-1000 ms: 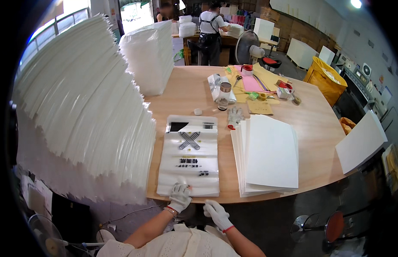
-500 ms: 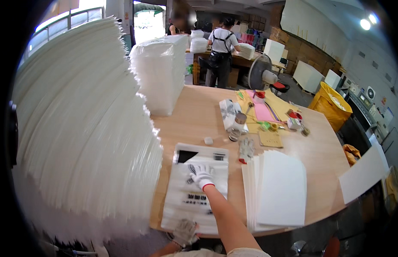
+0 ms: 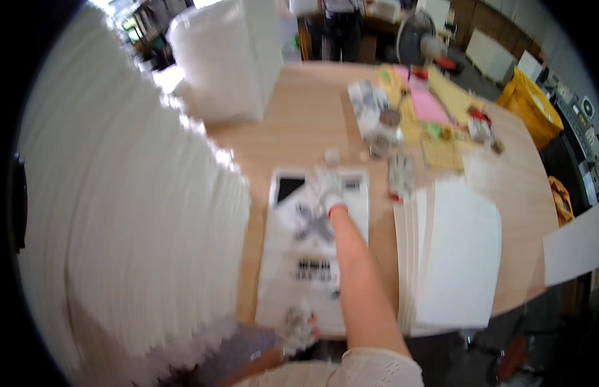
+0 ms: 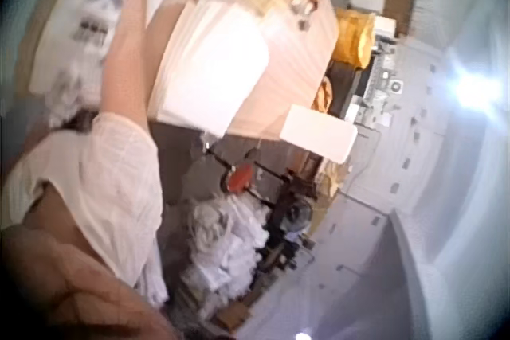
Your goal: The person repeatedly picks up white rectangular boards from a stack on the table and places them into clear plastic bags. The person then seals the bags and stacks them on the table. The task is performed continuously throughout the video.
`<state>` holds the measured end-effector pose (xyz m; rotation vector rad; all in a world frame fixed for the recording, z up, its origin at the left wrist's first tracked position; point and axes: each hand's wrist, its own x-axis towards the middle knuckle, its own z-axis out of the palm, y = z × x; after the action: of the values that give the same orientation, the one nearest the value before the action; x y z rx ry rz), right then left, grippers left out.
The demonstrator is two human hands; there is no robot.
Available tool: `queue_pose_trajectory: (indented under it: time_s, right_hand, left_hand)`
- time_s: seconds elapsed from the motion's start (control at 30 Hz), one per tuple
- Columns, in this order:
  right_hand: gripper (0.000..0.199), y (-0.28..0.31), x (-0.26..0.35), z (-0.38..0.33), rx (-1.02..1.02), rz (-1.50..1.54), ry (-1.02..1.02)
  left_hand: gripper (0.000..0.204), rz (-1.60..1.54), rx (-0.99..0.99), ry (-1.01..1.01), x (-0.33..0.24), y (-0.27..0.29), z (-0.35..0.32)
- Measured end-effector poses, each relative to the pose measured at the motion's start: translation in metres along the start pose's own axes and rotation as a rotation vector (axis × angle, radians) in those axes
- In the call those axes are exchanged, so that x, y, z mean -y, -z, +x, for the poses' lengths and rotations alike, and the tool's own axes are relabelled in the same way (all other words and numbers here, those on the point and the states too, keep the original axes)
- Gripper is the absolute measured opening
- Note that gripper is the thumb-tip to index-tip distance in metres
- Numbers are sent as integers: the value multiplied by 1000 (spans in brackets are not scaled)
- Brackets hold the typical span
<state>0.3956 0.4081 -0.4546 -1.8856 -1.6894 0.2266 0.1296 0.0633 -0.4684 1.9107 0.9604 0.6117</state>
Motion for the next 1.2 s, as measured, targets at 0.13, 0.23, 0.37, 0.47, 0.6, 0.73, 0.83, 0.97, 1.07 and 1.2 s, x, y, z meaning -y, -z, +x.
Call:
queue_pose_trajectory:
  time_s: [0.13, 0.23, 0.37, 0.47, 0.6, 0.73, 0.83, 0.97, 1.07, 1.2]
  right_hand:
    - [33, 84, 62, -114, -108, 1164, -227]
    - [33, 131, 77, -235, -97, 1137, -311]
    - [33, 146, 96, -366, -252, 1153, -611]
    - [32, 144, 118, -418, -182, 1156, -715]
    - [33, 138, 158, -422, -50, 1222, -856]
    - [37, 140, 187, -390, 308, 1158, -910]
    - [39, 124, 185, -386, 407, 1077, -788]
    - [41, 125, 186, -401, 460, 988, -802]
    - [40, 138, 186, -415, 467, 975, -914]
    - [45, 126, 157, -408, 424, 1237, -862]
  left_hand:
    - [31, 505, -183, -305, -45, 41, 29]
    - [26, 511, -271, -112, -57, 58, 32]
    - [17, 554, -17, -156, -44, 78, 69]
    - [14, 492, 76, -128, -14, 74, 73]
    - [15, 350, 83, -218, -22, 79, 76]
    - [17, 278, 185, 53, -45, 82, 80]
    - [18, 546, 64, -181, -55, 77, 75]
    - [19, 485, 110, -315, -14, 71, 91]
    - [20, 241, 135, -300, -13, 76, 89]
    - [22, 262, 187, -18, -55, 83, 81]
